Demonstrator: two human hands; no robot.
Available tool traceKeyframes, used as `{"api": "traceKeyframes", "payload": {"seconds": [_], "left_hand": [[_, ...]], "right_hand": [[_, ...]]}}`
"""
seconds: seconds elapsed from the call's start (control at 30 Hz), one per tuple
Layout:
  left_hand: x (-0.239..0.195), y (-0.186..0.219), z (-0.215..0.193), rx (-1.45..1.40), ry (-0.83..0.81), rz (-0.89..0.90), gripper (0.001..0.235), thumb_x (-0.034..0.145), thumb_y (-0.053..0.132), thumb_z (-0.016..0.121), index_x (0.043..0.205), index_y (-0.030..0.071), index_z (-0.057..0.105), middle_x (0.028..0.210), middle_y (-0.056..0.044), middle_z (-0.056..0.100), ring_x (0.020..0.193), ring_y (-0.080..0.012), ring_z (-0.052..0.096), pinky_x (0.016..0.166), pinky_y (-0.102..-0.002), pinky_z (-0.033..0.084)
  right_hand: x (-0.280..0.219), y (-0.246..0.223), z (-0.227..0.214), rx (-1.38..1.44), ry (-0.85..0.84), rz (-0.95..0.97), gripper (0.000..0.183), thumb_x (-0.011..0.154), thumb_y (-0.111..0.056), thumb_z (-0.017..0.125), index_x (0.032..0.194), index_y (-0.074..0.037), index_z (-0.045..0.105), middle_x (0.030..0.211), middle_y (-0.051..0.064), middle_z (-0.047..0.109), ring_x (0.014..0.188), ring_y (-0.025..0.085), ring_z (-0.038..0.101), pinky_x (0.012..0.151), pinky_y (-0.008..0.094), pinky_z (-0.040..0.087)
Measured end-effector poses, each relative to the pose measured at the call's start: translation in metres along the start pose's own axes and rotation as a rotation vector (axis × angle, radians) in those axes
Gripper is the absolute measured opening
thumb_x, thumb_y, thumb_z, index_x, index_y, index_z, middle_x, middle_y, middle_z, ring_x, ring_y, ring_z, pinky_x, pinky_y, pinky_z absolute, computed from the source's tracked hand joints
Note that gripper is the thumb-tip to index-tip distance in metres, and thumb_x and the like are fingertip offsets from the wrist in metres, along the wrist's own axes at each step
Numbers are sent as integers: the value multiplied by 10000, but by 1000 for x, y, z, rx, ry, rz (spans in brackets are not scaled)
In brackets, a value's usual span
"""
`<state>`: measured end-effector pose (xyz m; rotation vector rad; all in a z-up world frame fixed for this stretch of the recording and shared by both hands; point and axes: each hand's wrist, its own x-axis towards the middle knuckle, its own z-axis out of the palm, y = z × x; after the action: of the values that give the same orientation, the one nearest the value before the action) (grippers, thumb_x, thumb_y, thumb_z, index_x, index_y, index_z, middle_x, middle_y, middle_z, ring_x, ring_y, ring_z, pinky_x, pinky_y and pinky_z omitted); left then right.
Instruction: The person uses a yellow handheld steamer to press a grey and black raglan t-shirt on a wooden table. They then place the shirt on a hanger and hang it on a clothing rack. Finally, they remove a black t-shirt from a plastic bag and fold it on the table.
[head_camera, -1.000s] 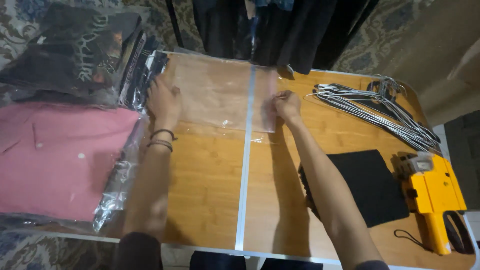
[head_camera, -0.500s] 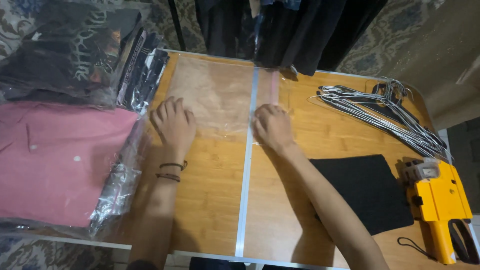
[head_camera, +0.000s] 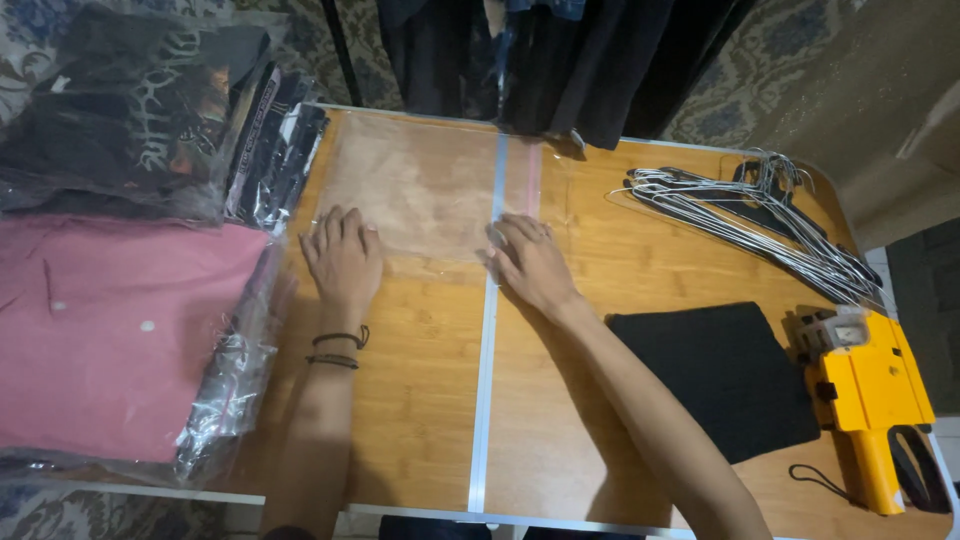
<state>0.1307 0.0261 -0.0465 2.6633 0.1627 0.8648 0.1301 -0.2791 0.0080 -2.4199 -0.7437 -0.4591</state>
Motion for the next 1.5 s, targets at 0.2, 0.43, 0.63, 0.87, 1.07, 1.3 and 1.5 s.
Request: {"api": "traceKeyframes", "payload": {"seconds": [0.2,0.43,0.63,0.87,1.07,1.3,1.5], "left_hand": [[0,19,-36,-31,75,134,345,1020,262,593,1303,71,646,1453,-174,564,1402,-376,455,1169,-609,256],[-2,95,-87,-366,88,477,190,911,64,677,1097,85,710,1194,-88,694,1185,-311,627,1052,-462,461],[-66,191,-98,-620,-245,616,186,903,131,683,1081,90,717,1129,-93,714,1104,-327,648,918,-438,528],[-122,227,-78,-717,-534,602,380,948,248,648,1287,76,645,1371,-127,603,1301,-333,537,1072,-475,416],[-116,196,-97,-467,-530,677,399,977,289,609,1336,116,629,1447,-107,570,1365,-313,480,1119,-480,356],[-108,133,-129,-312,-569,591,398,963,283,613,1340,158,644,1455,-63,573,1379,-267,472,1140,-499,285],[-109,106,-139,-438,-538,422,364,959,262,620,1301,144,658,1432,-68,600,1351,-287,506,1127,-471,339]], "right_hand": [[-40,-21,-70,57,-40,38,463,968,-279,655,1349,-16,632,1372,221,607,1296,407,540,1108,489,391],[-153,-18,-175,-10,-110,257,394,936,-264,668,1281,-74,667,1386,155,639,1313,345,581,1087,438,463],[-242,-2,-160,-256,-68,279,551,881,-368,690,1350,-88,621,1468,180,537,1369,396,468,1144,530,327],[-240,-35,-109,-330,-88,379,613,948,-465,590,1470,-147,535,1579,181,416,1468,415,332,1184,615,184],[-219,-102,-66,-230,-53,377,672,932,-485,624,1468,-95,513,1565,236,400,1469,460,293,1171,644,133],[-196,-150,-69,269,-139,302,660,902,-371,709,1448,-52,520,1579,256,390,1512,468,225,1189,631,35],[-204,-156,-89,474,-181,292,496,915,-225,707,1372,-68,595,1536,191,487,1465,373,384,1181,476,293]]}}
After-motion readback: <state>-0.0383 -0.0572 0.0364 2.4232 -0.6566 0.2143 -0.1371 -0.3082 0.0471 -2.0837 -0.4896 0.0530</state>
